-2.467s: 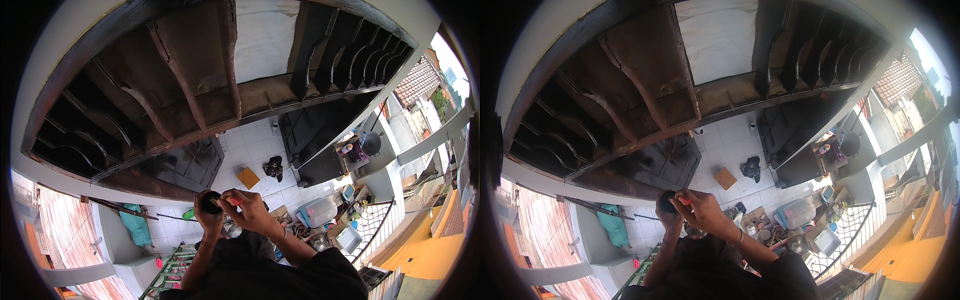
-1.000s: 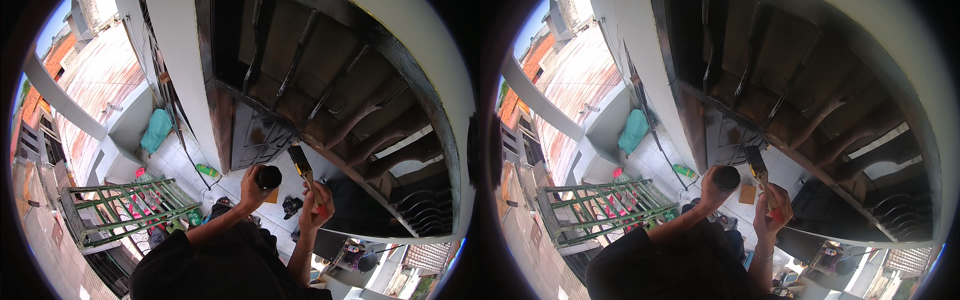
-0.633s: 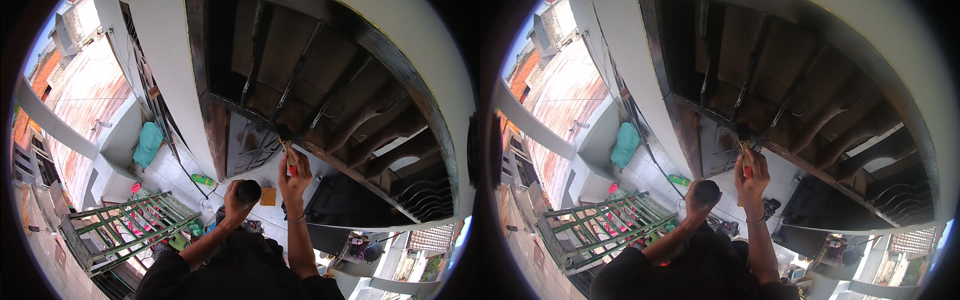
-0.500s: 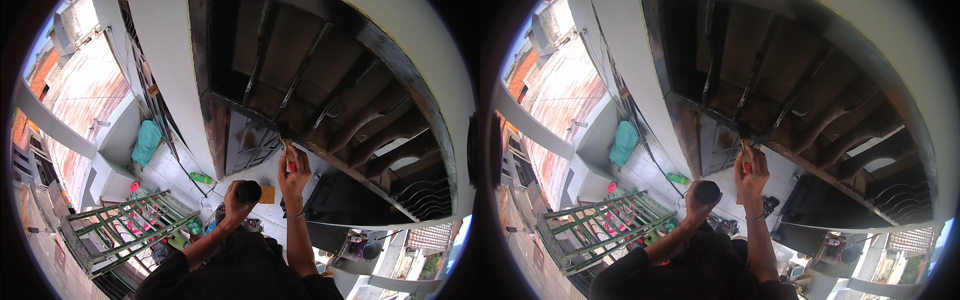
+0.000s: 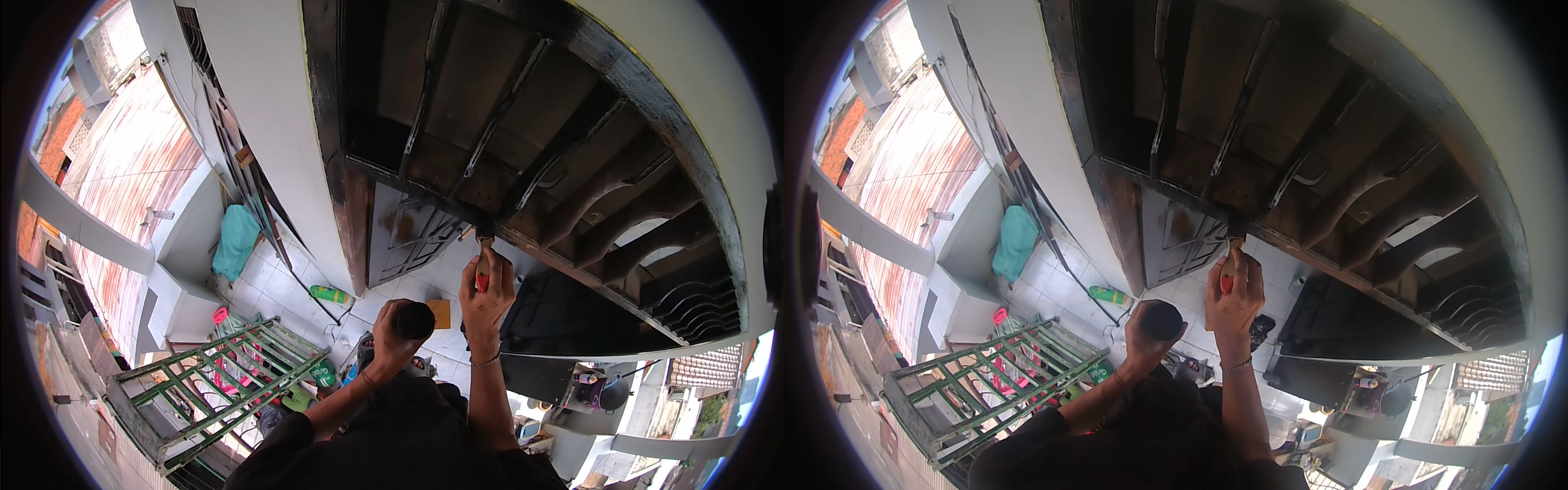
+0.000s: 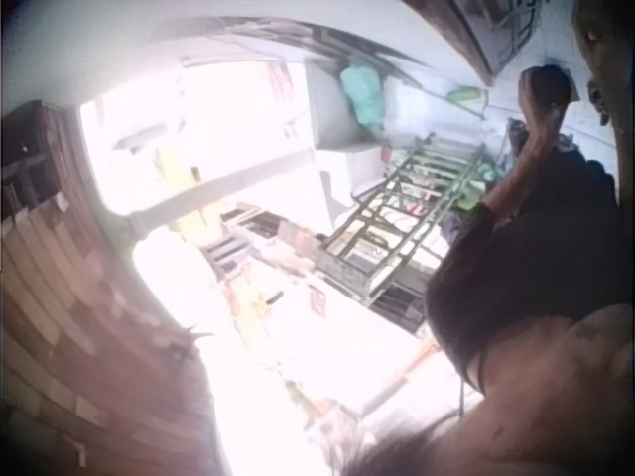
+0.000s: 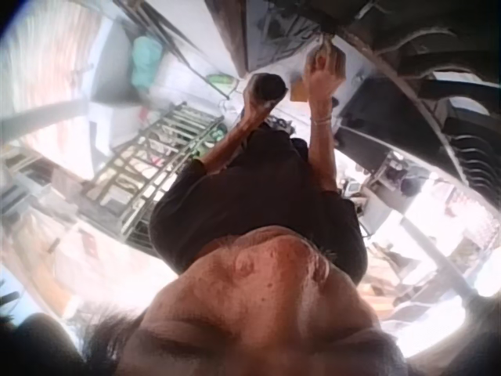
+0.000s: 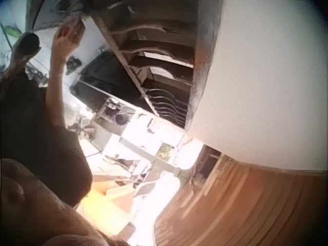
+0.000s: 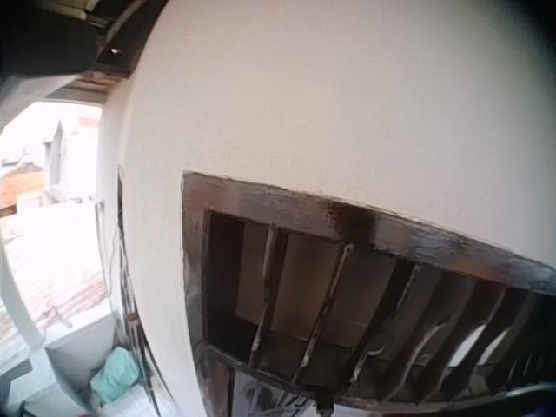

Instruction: The person paints a wooden structure with a brush, repeatedly dipping the brush into a paint can and applying dark paint to the surface. The work is performed on an elevated structure, likely a balcony or exterior wall, with a ladder and other items visible below.

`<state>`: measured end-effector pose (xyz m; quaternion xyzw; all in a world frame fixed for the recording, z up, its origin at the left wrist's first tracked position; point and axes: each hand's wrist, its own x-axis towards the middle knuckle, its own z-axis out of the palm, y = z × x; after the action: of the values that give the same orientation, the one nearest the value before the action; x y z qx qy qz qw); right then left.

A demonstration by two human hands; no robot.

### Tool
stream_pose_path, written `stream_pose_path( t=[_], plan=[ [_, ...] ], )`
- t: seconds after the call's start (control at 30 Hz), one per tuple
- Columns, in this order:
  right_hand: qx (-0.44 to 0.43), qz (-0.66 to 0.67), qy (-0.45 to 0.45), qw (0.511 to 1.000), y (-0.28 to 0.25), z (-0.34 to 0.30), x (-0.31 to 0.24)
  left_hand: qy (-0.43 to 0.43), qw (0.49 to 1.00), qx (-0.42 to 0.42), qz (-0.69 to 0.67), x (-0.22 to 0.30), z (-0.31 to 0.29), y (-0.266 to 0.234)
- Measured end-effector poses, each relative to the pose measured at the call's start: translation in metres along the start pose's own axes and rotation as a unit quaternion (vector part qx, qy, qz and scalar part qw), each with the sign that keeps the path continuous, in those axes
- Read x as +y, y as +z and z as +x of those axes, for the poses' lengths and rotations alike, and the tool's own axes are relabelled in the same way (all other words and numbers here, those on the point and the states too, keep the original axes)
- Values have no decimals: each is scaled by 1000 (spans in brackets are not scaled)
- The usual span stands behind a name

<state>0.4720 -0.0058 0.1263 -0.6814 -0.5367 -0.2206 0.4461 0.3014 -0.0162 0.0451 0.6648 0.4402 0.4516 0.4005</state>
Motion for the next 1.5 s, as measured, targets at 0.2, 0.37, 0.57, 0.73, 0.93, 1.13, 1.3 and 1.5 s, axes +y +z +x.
stream_pose_path(
  t=[0.2, 0.37, 0.57, 0.73, 0.93, 1.13, 1.3, 1.5],
  plan=[
    [11, -64, -13, 998, 18, 5, -15, 3, 1000, 2, -11, 2, 8, -5],
    [3, -9, -21, 1000, 28, 16, -26, -21, 999, 4, -28, 6, 9, 3],
    [-11, -77, 26, 997, 16, 14, -5, -104, 986, 7, -128, -12, 11, 3],
    [29, -74, 8, 997, 12, 15, -4, -101, 989, 6, -107, -14, 10, 3],
    [28, -110, 0, 993, 11, 12, 16, -118, 985, 9, -127, -19, 18, -1],
    [54, -113, -37, 991, 13, 31, 20, -87, 990, 0, -112, -14, 29, -2],
    [43, -132, -21, 990, 14, 14, 22, -108, 983, -15, -147, -21, 25, -1],
    [43, -143, -15, 989, 9, 19, 19, -33, 993, -40, -105, -23, 23, 1]
  ],
)
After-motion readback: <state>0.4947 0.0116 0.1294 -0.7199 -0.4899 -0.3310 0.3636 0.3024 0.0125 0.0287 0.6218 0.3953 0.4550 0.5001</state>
